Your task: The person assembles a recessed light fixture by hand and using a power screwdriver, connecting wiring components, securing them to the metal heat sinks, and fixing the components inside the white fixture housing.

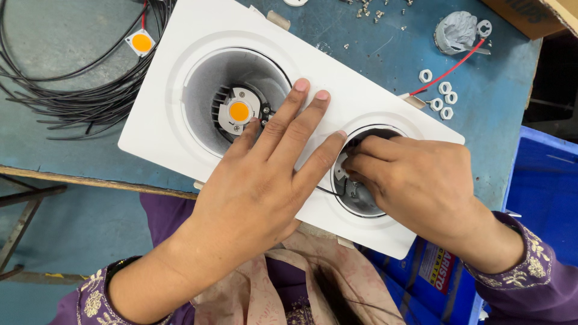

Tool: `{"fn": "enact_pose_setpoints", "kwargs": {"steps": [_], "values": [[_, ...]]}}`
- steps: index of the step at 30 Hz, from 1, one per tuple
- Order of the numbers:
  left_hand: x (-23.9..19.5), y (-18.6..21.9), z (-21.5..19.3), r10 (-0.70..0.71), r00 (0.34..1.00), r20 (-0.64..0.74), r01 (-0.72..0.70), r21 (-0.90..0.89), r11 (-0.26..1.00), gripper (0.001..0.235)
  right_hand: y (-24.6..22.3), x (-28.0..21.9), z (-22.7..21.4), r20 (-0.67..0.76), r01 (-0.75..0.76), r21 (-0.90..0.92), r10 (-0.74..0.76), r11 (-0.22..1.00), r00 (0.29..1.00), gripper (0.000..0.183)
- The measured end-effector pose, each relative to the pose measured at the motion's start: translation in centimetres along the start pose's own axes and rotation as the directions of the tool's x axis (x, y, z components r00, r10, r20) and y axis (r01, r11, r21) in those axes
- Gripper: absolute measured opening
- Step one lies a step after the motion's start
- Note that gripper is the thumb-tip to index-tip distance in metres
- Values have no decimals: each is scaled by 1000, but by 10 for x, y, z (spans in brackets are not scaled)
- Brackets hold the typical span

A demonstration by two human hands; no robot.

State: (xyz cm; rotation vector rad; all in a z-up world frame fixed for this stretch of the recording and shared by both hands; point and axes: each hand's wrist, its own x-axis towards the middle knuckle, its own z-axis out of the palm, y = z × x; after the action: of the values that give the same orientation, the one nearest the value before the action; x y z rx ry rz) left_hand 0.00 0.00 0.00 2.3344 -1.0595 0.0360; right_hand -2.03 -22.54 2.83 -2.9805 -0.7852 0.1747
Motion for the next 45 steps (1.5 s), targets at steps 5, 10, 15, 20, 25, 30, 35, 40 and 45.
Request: {"fn": "enact_pose_setpoints", "kwargs": {"steps": [5, 10, 15, 20, 25, 30, 35, 40, 45], "values": [[0, -1, 0, 2, 1000, 5, -3, 14, 1000, 61, 1, 1, -1, 20, -4, 3, 4, 1000, 1000, 9], [0, -1, 1, 1, 1000, 6, -1, 9, 1000, 62, 4, 4, -3, 55, 8, 0, -8, 1000, 998, 8], [1, -1, 1, -1, 1000, 2, 1, -3, 1000, 62, 5, 5, -4, 67, 26, 5, -26, 1000, 997, 8], [1, -1, 1, 1, 1000, 5, -1, -9, 1000, 64, 4, 3, -4, 23, 14, 16, -14, 1000, 1000, 6], [-2, -3, 3, 11, 1000, -7, -11, 30, 999, 59, 0, -4, -2, -96, -10, 66, 17, 998, 995, 25], [-1, -2, 3, 19, 1000, -16, -19, 21, 1000, 57, 1, -6, -4, -38, -19, 28, 20, 999, 999, 26], [-2, -2, 4, 14, 1000, -18, -13, 30, 999, 56, -6, -1, -6, -8, -10, -61, 10, 998, 1000, 25], [-3, -3, 5, 16, 999, -33, -16, 22, 1000, 56, -11, 2, -5, 16, -58, -108, 60, 993, 998, 20], [-3, -4, 4, 16, 999, -28, -15, 20, 1000, 55, -6, 10, -6, 68, -34, -92, 41, 995, 997, 18]]}}
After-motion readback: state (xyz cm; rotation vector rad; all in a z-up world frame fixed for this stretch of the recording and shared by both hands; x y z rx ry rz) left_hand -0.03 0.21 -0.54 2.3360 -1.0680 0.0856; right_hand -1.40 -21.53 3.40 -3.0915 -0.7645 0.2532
